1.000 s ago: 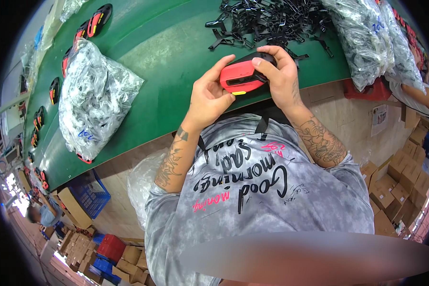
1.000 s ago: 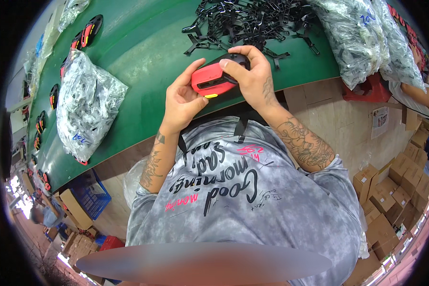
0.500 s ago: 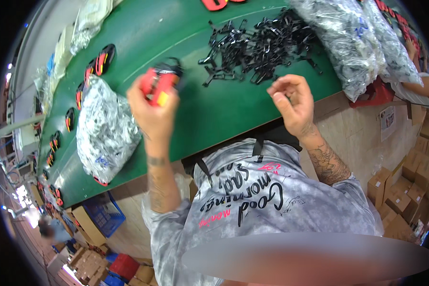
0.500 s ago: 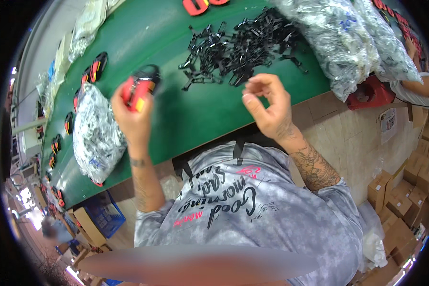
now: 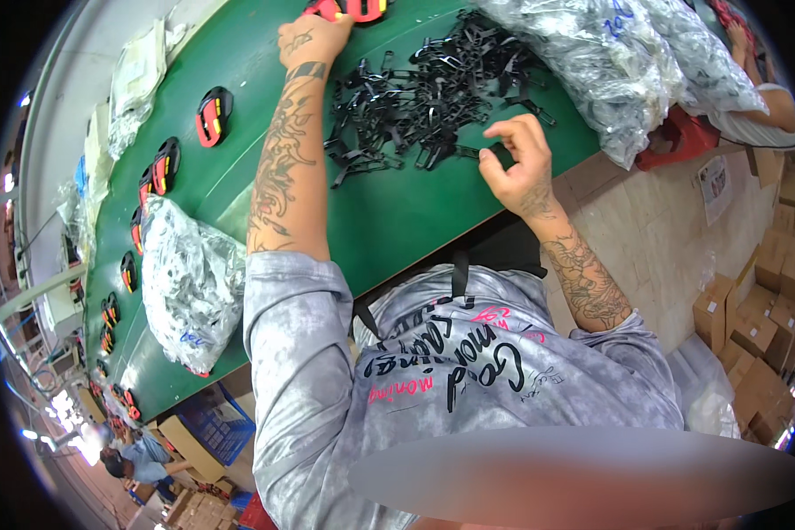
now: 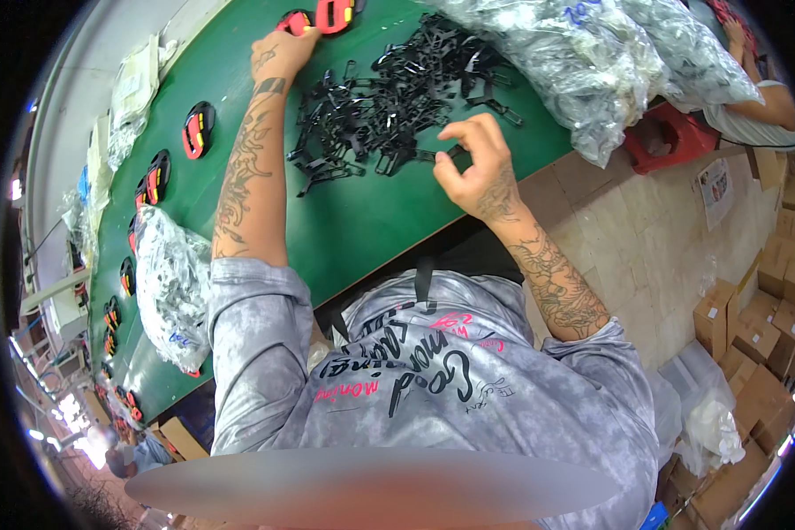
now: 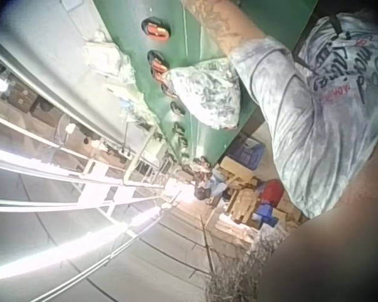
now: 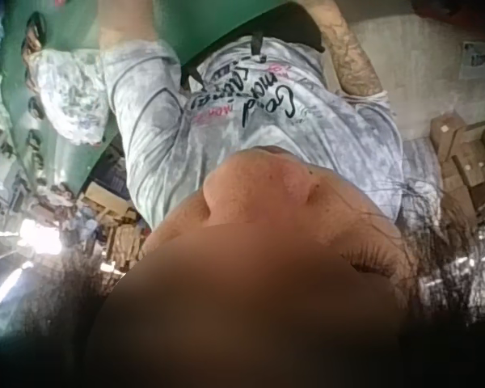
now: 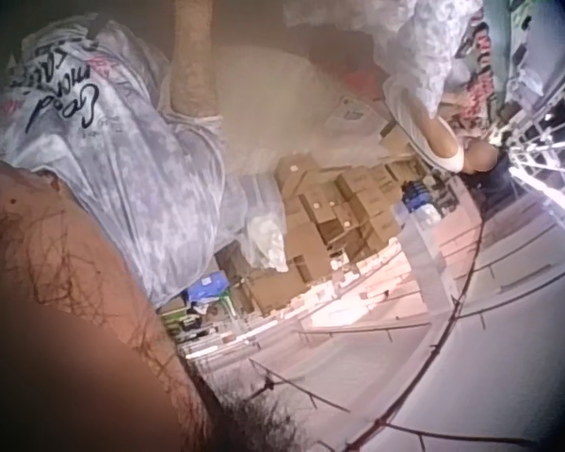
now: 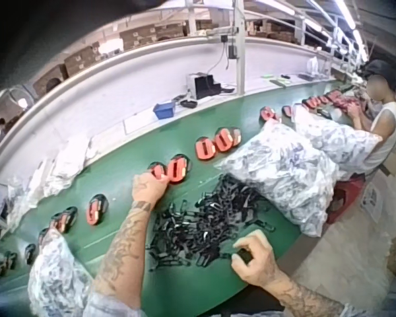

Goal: Assemble small plastic components into red shells at a factory workbench.

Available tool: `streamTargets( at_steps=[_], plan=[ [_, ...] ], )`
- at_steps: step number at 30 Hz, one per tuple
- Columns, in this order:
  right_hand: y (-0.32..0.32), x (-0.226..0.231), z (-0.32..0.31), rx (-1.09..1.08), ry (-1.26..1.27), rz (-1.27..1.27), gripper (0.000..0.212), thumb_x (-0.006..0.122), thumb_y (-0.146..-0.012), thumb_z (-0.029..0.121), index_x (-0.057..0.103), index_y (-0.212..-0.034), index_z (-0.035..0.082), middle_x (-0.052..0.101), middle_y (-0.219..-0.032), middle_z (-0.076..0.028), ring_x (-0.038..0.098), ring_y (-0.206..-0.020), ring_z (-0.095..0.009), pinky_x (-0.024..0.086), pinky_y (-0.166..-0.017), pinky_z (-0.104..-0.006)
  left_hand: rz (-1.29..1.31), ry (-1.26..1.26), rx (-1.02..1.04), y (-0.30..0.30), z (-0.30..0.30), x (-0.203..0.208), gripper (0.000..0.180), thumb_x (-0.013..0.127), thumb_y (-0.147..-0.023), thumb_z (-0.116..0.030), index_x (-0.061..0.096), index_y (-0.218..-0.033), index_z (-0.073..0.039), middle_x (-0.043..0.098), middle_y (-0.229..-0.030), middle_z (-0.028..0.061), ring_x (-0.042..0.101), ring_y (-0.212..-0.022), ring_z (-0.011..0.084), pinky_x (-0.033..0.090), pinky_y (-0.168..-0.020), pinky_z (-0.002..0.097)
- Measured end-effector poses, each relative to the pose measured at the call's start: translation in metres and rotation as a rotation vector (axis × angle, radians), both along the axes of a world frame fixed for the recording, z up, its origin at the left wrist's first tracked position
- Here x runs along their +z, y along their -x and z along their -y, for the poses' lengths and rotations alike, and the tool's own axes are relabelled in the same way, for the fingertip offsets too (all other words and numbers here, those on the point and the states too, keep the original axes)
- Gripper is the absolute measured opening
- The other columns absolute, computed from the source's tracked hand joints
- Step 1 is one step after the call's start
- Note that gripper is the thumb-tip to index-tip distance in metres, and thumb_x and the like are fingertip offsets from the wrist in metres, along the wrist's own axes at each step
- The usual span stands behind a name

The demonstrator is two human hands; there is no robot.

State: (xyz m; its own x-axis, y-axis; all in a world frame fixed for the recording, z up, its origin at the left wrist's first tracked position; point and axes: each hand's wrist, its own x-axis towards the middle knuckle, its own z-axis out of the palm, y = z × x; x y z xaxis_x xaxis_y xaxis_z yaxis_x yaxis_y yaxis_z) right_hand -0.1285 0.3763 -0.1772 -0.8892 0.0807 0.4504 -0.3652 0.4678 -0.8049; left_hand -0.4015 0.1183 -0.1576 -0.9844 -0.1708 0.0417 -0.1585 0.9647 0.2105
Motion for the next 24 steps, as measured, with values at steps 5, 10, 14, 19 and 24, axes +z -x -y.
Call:
streamTargets(
  at_steps=[5,10,14,19,24],
  plan=[
    [-0.013,-0.007,-0.01,-0.123,-0.072,0.048,0.027,0.074,-0.073,0.006,0.069,-0.099,0.006,0.057,-0.095,-0.01,0.057,-0.09,-0.028,0.05,-0.081,-0.0388,-0.041,-0.588,-0.159,-0.033,0.028,0.031,0.065,0.076,-0.079,-0.051,0.074,-0.105,0.009,0.074,-0.086,0.0106,0.07,-0.082,0.0193,0.054,-0.082,0.0324],
    [-0.035,0.021,-0.024,-0.045,-0.365,0.078,0.041,0.083,-0.073,0.018,0.073,-0.113,0.012,0.059,-0.11,-0.01,0.056,-0.105,-0.028,0.049,-0.091,-0.0415,0.046,-1.65,-0.339,-0.228,0.047,0.072,0.067,0.08,-0.08,-0.002,0.049,-0.139,0.007,0.065,-0.122,0.017,0.069,-0.11,0.0276,0.062,-0.09,0.046],
    [-0.02,0.036,-0.021,0.099,-0.52,0.112,0.037,0.08,-0.08,0.018,0.073,-0.116,0.012,0.064,-0.116,-0.009,0.06,-0.109,-0.029,0.049,-0.096,-0.0413,0.267,-1.872,-0.084,-0.321,0.049,0.035,0.075,0.087,-0.077,-0.008,0.049,-0.141,0.003,0.061,-0.135,0.0197,0.07,-0.115,0.0322,0.067,-0.081,0.0454],
    [0.004,0.038,-0.021,0.226,-0.559,0.249,0.03,0.075,-0.084,0.013,0.067,-0.111,0.002,0.069,-0.093,-0.015,0.067,-0.084,-0.031,0.055,-0.079,-0.0392,0.372,-2.017,-0.132,-0.327,0.023,-0.001,0.068,0.077,-0.085,0.005,0.046,-0.145,0.01,0.06,-0.137,0.0219,0.065,-0.121,0.0316,0.06,-0.099,0.0474],
    [0.014,0.06,-0.017,0.178,-0.409,0.364,0.024,0.078,-0.083,0.011,0.073,-0.103,0.0,0.067,-0.082,-0.009,0.064,-0.07,-0.014,0.053,-0.069,-0.0298,0.437,-2.05,-0.201,-0.306,0.016,-0.018,0.066,0.076,-0.086,0.002,0.047,-0.145,0.01,0.062,-0.135,0.0223,0.068,-0.117,0.032,0.063,-0.094,0.0476]
  ],
)
